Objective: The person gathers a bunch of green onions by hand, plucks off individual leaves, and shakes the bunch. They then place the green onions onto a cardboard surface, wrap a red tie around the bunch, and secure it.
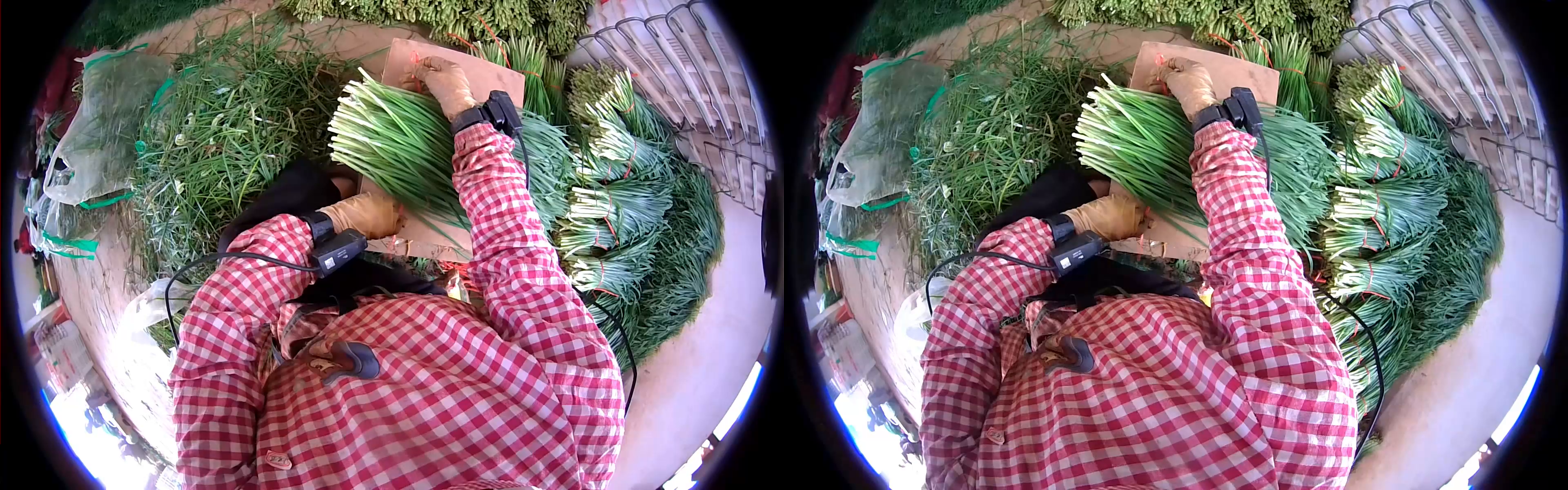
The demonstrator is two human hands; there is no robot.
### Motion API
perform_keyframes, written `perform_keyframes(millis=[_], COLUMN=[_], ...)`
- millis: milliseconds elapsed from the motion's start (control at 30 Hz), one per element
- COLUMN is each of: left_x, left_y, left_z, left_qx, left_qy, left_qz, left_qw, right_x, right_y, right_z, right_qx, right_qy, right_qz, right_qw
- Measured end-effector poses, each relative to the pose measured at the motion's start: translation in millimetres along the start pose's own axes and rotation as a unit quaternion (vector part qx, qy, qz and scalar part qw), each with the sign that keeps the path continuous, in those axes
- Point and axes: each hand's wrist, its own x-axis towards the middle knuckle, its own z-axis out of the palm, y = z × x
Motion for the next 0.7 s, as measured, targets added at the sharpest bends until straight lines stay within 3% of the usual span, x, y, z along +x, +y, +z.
perform_keyframes(millis=[100, 233, 300, 333, 400, 500, 533, 567, 633, 700], left_x=[1, -5, -6, -13, -31, -48, -50, -48, -38, -32], left_y=[0, 19, 28, 30, 38, 75, 73, 69, 51, 31], left_z=[0, -2, -2, -2, -7, -35, -32, -31, -34, -36], left_qx=[0.149, 0.205, 0.196, 0.098, -0.099, -0.08, -0.08, -0.226, -0.494, -0.611], left_qy=[-0.007, 0.007, -0.022, 0.046, 0.181, 0.168, 0.268, 0.299, 0.334, 0.359], left_qz=[0.129, 0.04, -0.033, -0.013, 0.023, -0.099, -0.111, -0.172, -0.28, -0.286], left_qw=[0.98, 0.978, 0.98, 0.994, 0.978, 0.978, 0.954, 0.911, 0.752, 0.645], right_x=[3, 2, -5, -7, 6, 8, 7, 7, 7, 10], right_y=[0, -4, -14, -17, -4, 3, 3, 2, 0, 5], right_z=[3, 2, 4, 5, 1, -2, -2, -2, -1, -2], right_qx=[0.036, -0.036, -0.173, -0.239, -0.215, -0.096, -0.041, -0.023, 0.014, 0.043], right_qy=[0.0, 0.014, 0.043, 0.056, 0.052, 0.016, -0.001, -0.004, -0.012, -0.014], right_qz=[0.004, -0.005, -0.031, -0.044, -0.045, -0.021, -0.01, -0.003, 0.013, 0.026], right_qw=[0.999, 0.999, 0.984, 0.969, 0.974, 0.995, 0.999, 1.0, 1.0, 0.999])
